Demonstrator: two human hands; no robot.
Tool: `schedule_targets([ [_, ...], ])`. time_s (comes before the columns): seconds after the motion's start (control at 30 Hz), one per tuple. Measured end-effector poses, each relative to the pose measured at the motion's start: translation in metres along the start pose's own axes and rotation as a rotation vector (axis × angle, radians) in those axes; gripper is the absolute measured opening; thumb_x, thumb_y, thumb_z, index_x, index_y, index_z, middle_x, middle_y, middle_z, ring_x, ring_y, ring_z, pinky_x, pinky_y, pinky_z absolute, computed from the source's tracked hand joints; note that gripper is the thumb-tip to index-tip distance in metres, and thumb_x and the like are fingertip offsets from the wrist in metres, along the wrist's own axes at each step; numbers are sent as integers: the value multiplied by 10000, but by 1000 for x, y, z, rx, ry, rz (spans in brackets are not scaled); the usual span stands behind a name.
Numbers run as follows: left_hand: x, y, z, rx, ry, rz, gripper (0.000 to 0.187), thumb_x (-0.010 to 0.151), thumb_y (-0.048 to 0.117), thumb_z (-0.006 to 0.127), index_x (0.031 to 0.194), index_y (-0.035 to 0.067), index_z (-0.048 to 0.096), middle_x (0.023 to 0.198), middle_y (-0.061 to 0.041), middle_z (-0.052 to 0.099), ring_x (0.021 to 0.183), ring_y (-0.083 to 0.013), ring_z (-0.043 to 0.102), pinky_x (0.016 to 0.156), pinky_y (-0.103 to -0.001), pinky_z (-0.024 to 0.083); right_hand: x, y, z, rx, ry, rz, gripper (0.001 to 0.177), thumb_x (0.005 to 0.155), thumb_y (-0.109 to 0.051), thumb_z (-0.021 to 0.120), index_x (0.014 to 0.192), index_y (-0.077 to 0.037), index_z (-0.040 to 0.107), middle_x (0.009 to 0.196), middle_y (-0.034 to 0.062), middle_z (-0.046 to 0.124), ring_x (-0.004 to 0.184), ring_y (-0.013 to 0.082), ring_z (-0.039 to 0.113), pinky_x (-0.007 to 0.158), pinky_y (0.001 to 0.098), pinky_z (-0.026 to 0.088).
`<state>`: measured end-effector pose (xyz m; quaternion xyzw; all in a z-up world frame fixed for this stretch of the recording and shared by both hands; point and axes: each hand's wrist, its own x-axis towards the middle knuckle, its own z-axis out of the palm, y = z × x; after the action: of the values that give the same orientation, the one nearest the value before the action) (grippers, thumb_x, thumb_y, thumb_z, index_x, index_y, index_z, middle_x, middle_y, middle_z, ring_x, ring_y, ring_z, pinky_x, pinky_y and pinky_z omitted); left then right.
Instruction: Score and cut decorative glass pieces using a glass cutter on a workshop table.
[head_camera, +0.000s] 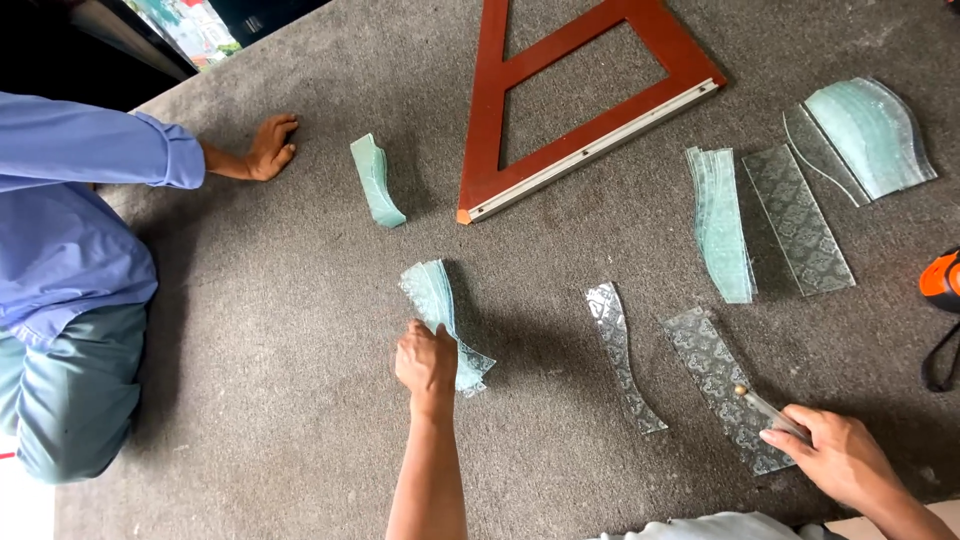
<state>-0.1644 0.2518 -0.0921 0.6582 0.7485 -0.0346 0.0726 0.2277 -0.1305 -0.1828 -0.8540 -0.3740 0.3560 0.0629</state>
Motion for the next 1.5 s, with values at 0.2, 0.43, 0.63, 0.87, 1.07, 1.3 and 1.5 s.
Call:
schedule_targets([
  [0.2,-5,19,-14,-13,-11,-63,671,797,636,788,1007,19,629,979,-202,714,928,-360,720,787,-485,602,2,3,1,-26,5,-45,463,825,-560,748,892,-103,723,719,160,720,739,334,718,713,440,571],
  [0.43,27,-2,41,-18,-111,-62,512,792,306,770,1183,45,566,974,-160,750,859,-319,767,721,-443,659,-1,-2,-5,1,-2,-27,448,812,-548,766,911,-113,727,707,152,722,697,322,731,702,430,567],
  [0.63,16,-5,31,-67,-97,-14,409,763,274,824,1024,33,621,927,-183,737,826,-346,749,707,-444,630,-4,3,10,255,-117,-44,306,847,-386,783,881,-85,737,629,67,623,591,169,552,571,364,484],
  [0.87,-7,16,-6,-28,-13,-7,506,774,223,822,1154,-12,584,1040,-251,674,935,-405,718,764,-503,621,-6,-66,15,648,-78,-168,167,868,-216,773,822,-61,732,625,-37,498,566,85,426,504,316,347],
  [1.07,-95,53,-27,-261,156,357,772,831,347,821,1450,46,472,1277,-209,581,1151,-340,587,965,-469,529,4,-125,3,602,-38,-267,225,878,-250,770,804,-47,706,608,-11,531,566,94,458,513,323,368],
  [1.3,-161,75,36,-284,-24,1013,905,918,623,594,1587,65,347,1650,-226,287,1547,-410,205,1244,-580,132,8,-136,14,147,107,-215,423,830,-407,800,740,-16,667,621,160,666,581,310,691,586,425,519],
  [1.5,-153,84,44,-183,-11,1088,924,924,655,524,1598,63,301,1669,-178,249,1554,-387,168,1242,-595,58,6,-133,16,186,188,-296,377,805,-369,809,738,-28,662,620,160,652,566,328,663,549,442,505],
])
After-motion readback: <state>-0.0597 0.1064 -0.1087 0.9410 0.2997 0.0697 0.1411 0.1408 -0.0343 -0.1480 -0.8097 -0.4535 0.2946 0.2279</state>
